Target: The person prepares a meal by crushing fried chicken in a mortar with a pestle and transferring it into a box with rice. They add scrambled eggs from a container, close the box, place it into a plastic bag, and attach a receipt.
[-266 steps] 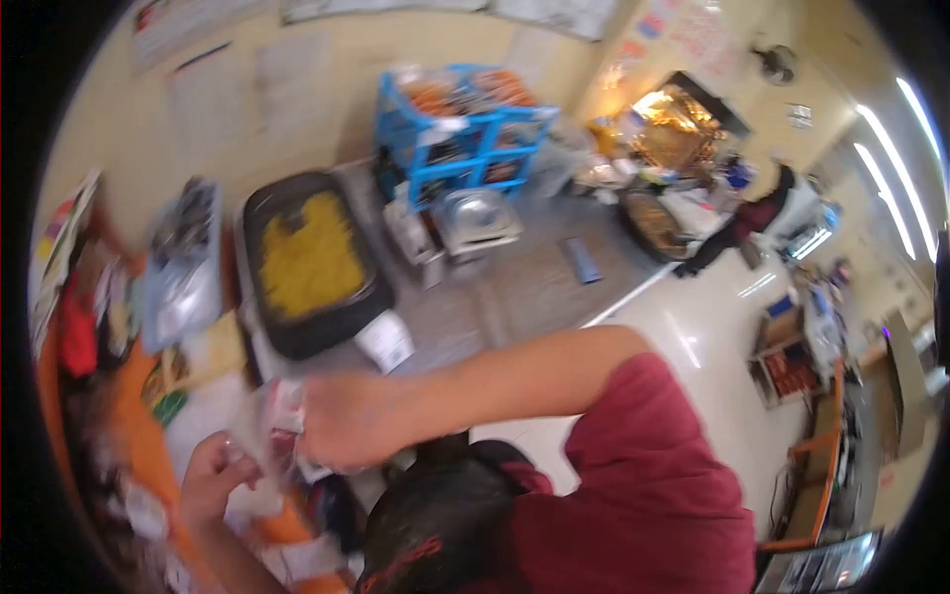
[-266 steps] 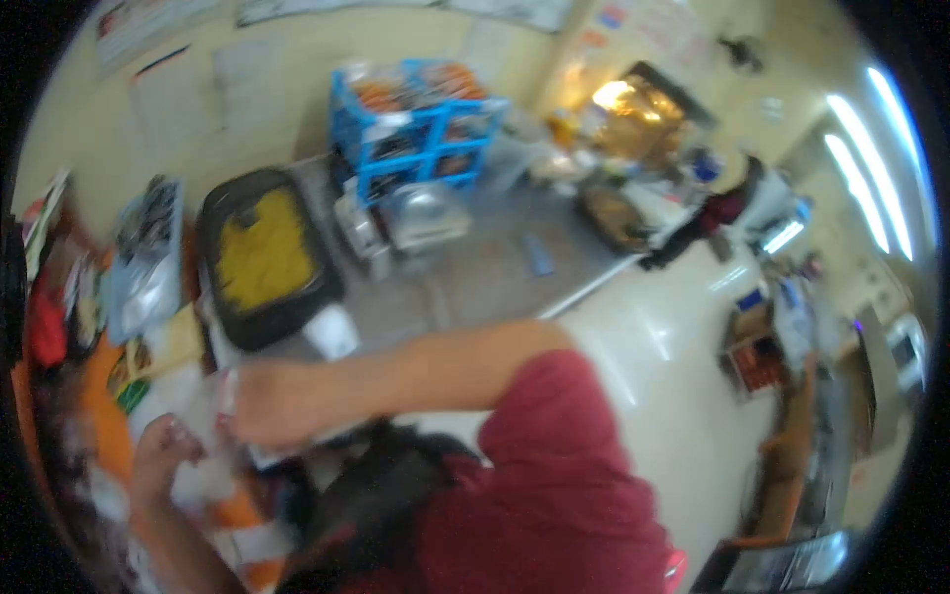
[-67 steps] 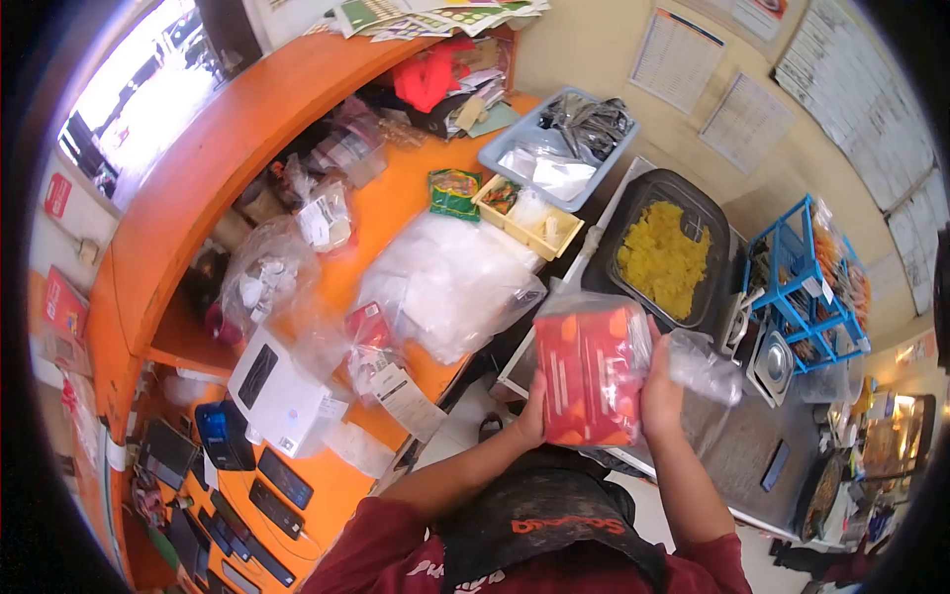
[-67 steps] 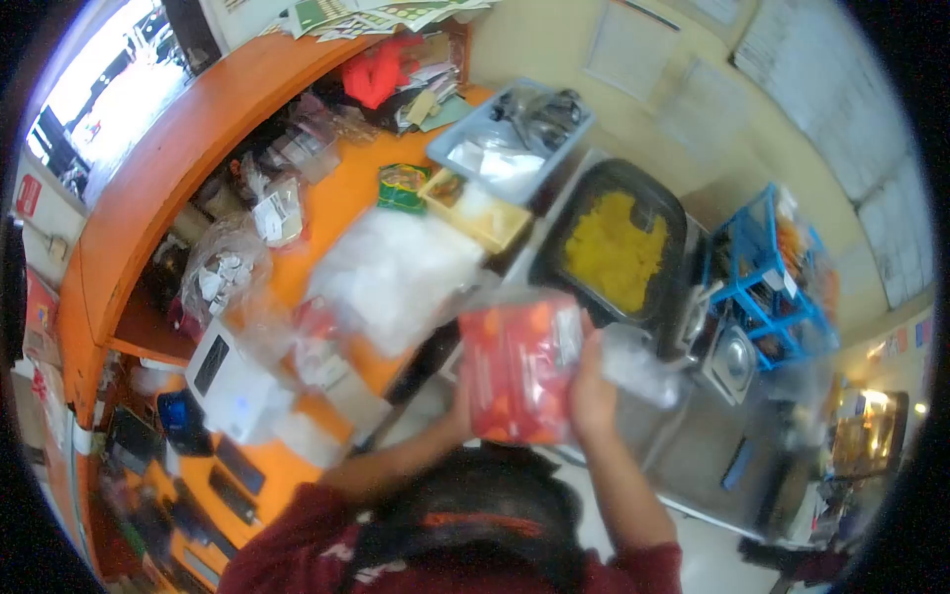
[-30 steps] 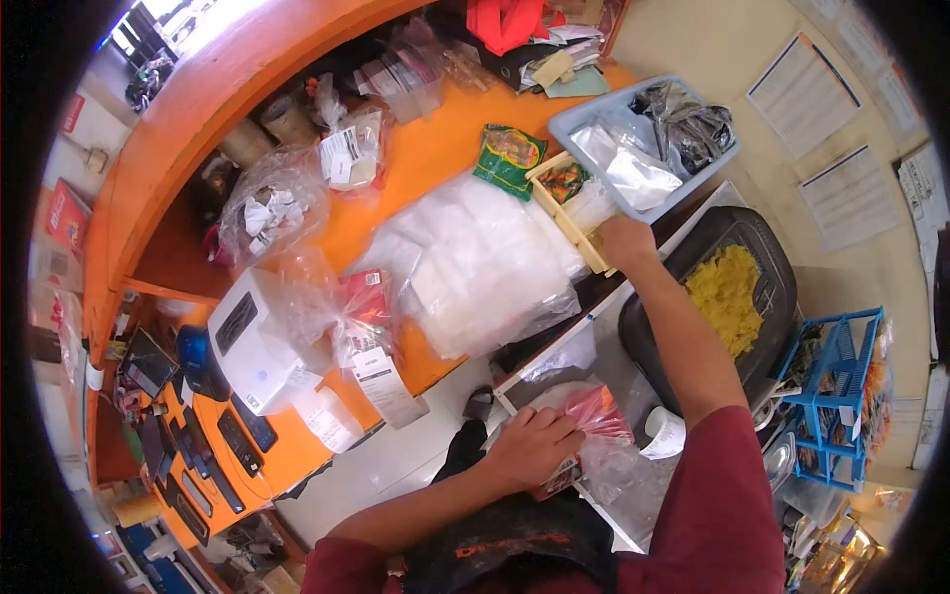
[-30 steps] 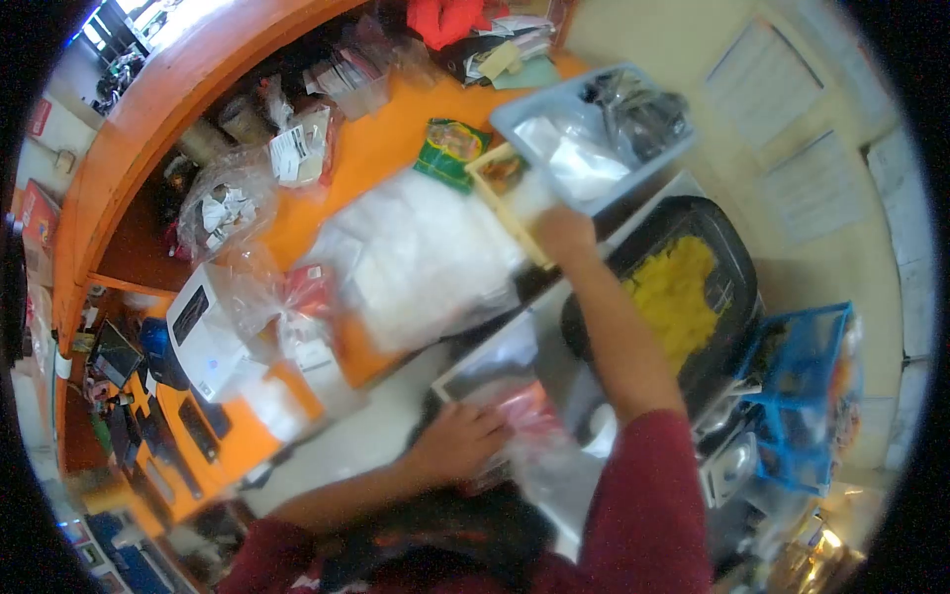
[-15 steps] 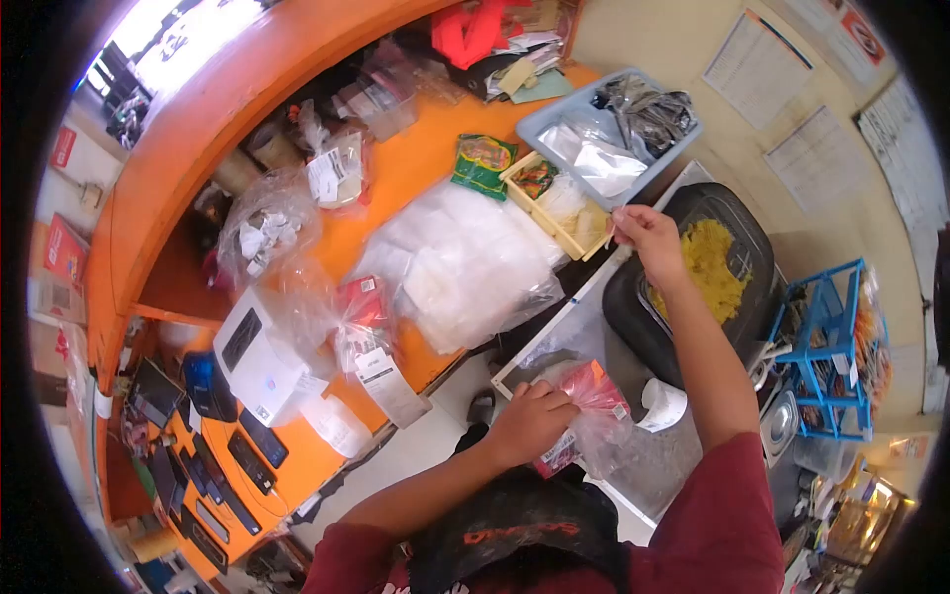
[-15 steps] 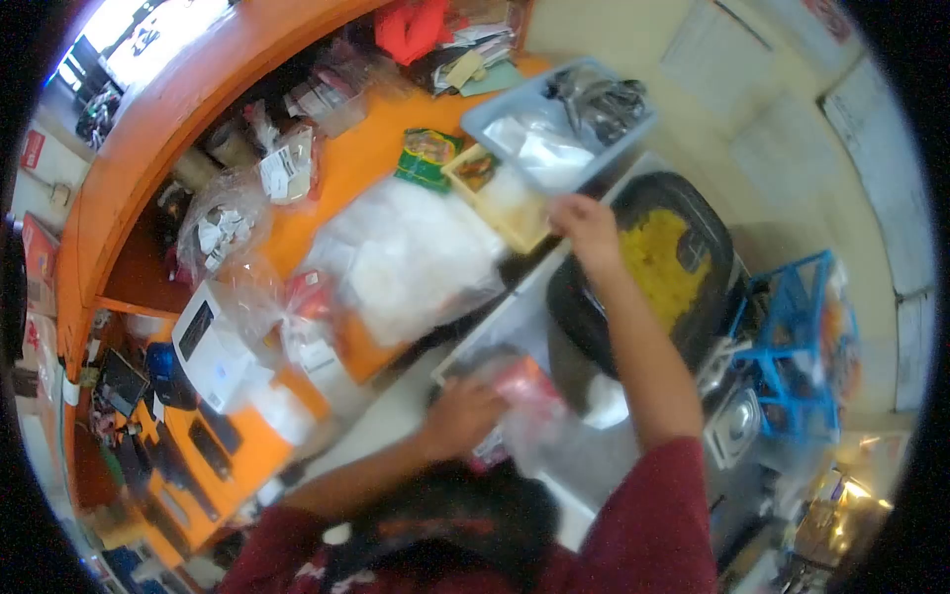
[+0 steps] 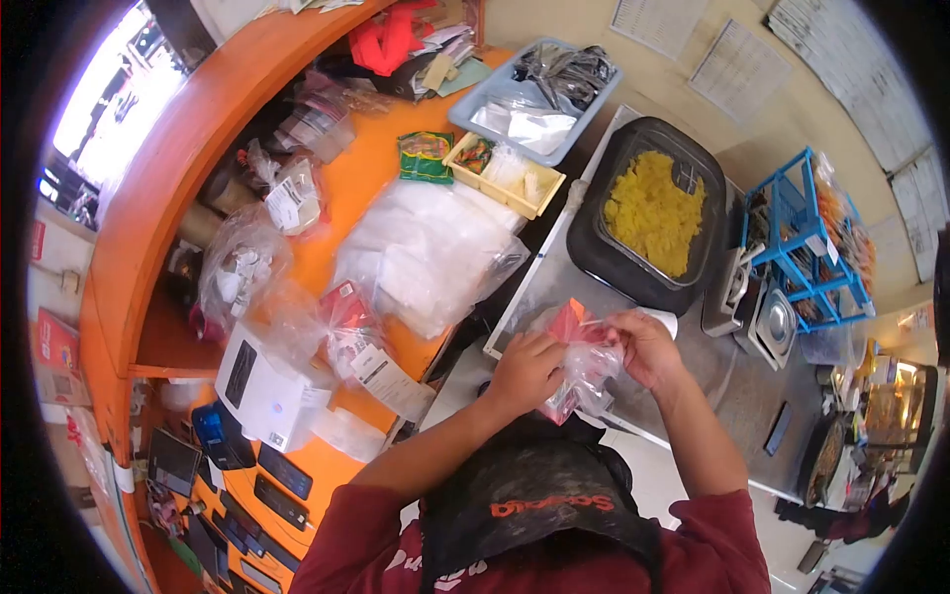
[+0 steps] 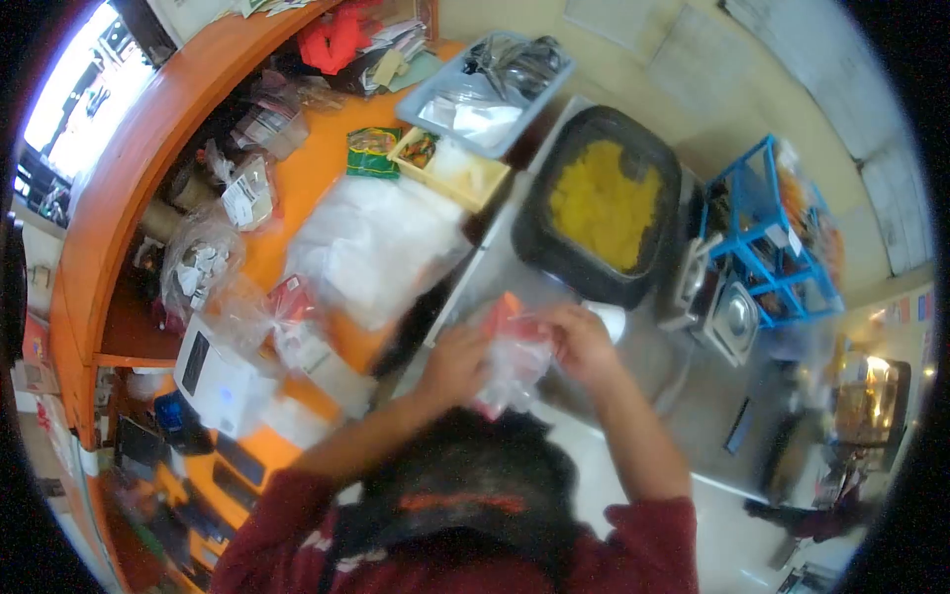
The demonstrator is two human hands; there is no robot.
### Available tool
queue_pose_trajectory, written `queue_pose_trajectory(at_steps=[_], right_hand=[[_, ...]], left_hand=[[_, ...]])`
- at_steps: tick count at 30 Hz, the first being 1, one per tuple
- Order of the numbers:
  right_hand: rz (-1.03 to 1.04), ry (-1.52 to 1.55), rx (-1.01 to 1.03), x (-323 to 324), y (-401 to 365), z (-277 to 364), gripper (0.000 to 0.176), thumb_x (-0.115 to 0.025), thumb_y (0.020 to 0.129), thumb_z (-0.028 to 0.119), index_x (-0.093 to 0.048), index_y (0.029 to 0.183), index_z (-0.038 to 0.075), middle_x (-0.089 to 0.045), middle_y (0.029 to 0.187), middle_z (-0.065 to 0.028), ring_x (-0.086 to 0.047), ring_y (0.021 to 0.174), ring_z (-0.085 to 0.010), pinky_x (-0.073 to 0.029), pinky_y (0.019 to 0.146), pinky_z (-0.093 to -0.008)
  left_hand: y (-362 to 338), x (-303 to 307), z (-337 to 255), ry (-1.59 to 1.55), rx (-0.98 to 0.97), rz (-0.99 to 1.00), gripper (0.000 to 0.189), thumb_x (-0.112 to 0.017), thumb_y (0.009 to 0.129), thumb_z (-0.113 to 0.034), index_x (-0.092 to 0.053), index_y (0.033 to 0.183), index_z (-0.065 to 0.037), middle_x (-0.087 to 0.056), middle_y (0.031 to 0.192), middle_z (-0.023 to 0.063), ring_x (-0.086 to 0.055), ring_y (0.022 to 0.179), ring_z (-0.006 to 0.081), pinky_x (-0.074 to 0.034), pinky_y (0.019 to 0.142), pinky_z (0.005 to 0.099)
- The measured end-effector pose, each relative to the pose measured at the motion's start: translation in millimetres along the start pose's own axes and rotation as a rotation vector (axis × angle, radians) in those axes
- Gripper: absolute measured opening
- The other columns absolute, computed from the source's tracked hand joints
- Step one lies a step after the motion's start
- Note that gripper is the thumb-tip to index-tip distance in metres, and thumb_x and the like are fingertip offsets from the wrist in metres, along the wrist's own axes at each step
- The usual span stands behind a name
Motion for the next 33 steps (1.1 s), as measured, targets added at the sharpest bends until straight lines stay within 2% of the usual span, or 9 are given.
queue_pose_trajectory(at_steps=[7,10,13,16,19,22,23,28,33], right_hand=[[-0.079,-0.461,-0.035,-15.3,-16.1,-28.4,0.01,-0.074,0.085,0.004,-0.073,0.093,0.0,-0.07,0.081,-0.0022,-0.061,0.067,-0.0086,-0.048,0.062,-0.0237],[-0.025,-0.498,-0.063,-16.8,-5.9,-26.8,0.013,-0.075,0.085,0.004,-0.074,0.096,0.0,-0.07,0.083,-0.0018,-0.062,0.07,-0.0088,-0.049,0.063,-0.0236],[0.047,-0.61,-0.1,-23.8,-4.2,-18.6,0.015,-0.074,0.088,0.008,-0.074,0.1,-0.001,-0.071,0.085,-0.0029,-0.067,0.076,-0.0108,-0.052,0.066,-0.0254],[0.113,-0.737,-0.172,-25.4,-9.1,-13.4,0.019,-0.074,0.09,0.011,-0.074,0.106,0.001,-0.074,0.09,-0.0054,-0.068,0.076,-0.0121,-0.055,0.067,-0.0292],[0.135,-0.866,-0.252,-23.1,-14.4,-21.0,0.021,-0.075,0.092,0.014,-0.074,0.111,0.004,-0.076,0.096,-0.0073,-0.071,0.077,-0.0145,-0.057,0.067,-0.0309],[0.179,-0.495,-0.446,-28.9,-30.3,-43.6,0.023,-0.076,0.094,0.019,-0.073,0.112,0.004,-0.076,0.101,-0.0082,-0.073,0.081,-0.0169,-0.058,0.067,-0.029],[0.19,-0.456,-0.431,-32.4,-33.5,-44.9,0.022,-0.076,0.095,0.02,-0.073,0.111,0.004,-0.076,0.1,-0.0079,-0.074,0.083,-0.0175,-0.058,0.068,-0.0288],[0.111,-0.284,-0.235,-41.0,-29.2,-59.1,0.021,-0.077,0.096,0.024,-0.07,0.104,0.005,-0.072,0.09,-0.0042,-0.071,0.076,-0.0136,-0.054,0.062,-0.0258],[-0.003,-0.453,0.137,-39.6,-10.1,-78.3,0.018,-0.073,0.1,0.024,-0.069,0.099,0.006,-0.062,0.076,0.0023,-0.051,0.06,-0.0058,-0.038,0.052,-0.0229]], left_hand=[[4.3,10.6,-25.2,0.158,-0.199,-0.153,0.021,-0.069,0.077,-0.008,-0.067,0.097,-0.004,-0.059,0.096,0.0079,-0.058,0.097,0.031,-0.046,0.082,0.0439],[4.5,-6.2,-7.8,0.234,-0.005,0.087,0.02,-0.069,0.077,-0.008,-0.068,0.096,-0.004,-0.062,0.102,0.0112,-0.058,0.103,0.0328,-0.047,0.086,0.0452],[17.1,0.0,-7.0,0.24,0.093,0.093,0.017,-0.07,0.075,-0.011,-0.07,0.091,-0.003,-0.063,0.102,0.0153,-0.058,0.103,0.0371,-0.047,0.087,0.0476],[25.4,-11.6,12.3,0.178,0.217,0.263,0.018,-0.071,0.077,-0.013,-0.071,0.09,0.0,-0.068,0.092,0.0175,-0.063,0.093,0.0426,-0.051,0.083,0.0499],[41.4,-0.7,19.0,-0.023,0.515,0.529,0.02,-0.072,0.08,-0.008,-0.072,0.097,0.004,-0.072,0.081,0.0187,-0.071,0.068,0.0314,-0.057,0.063,0.044],[35.1,-21.8,63.7,-0.323,0.747,0.675,0.026,-0.073,0.083,-0.013,-0.073,0.102,0.005,-0.07,0.072,0.0154,-0.071,0.067,0.0276,-0.056,0.062,0.0405],[35.0,-14.6,57.2,-0.485,0.867,0.71,0.027,-0.076,0.083,-0.011,-0.073,0.104,0.006,-0.071,0.076,0.0122,-0.07,0.07,0.0189,-0.056,0.06,0.0343],[-3.2,-28.4,87.2,-0.902,1.129,0.643,0.023,-0.075,0.087,-0.008,-0.07,0.108,0.0,-0.072,0.085,0.0121,-0.069,0.072,0.0196,-0.056,0.063,0.0327],[-23.8,-24.1,98.9,-1.03,1.232,0.597,0.017,-0.076,0.089,-0.009,-0.068,0.103,-0.004,-0.071,0.085,0.0106,-0.064,0.068,0.0154,-0.047,0.054,0.0289]])
Point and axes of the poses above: each hand's wrist, its own y-axis towards the middle knuckle, its own x-axis out of the back of the hand, z = x × y, the point moved 8 cm from there along y, towards the middle knuckle
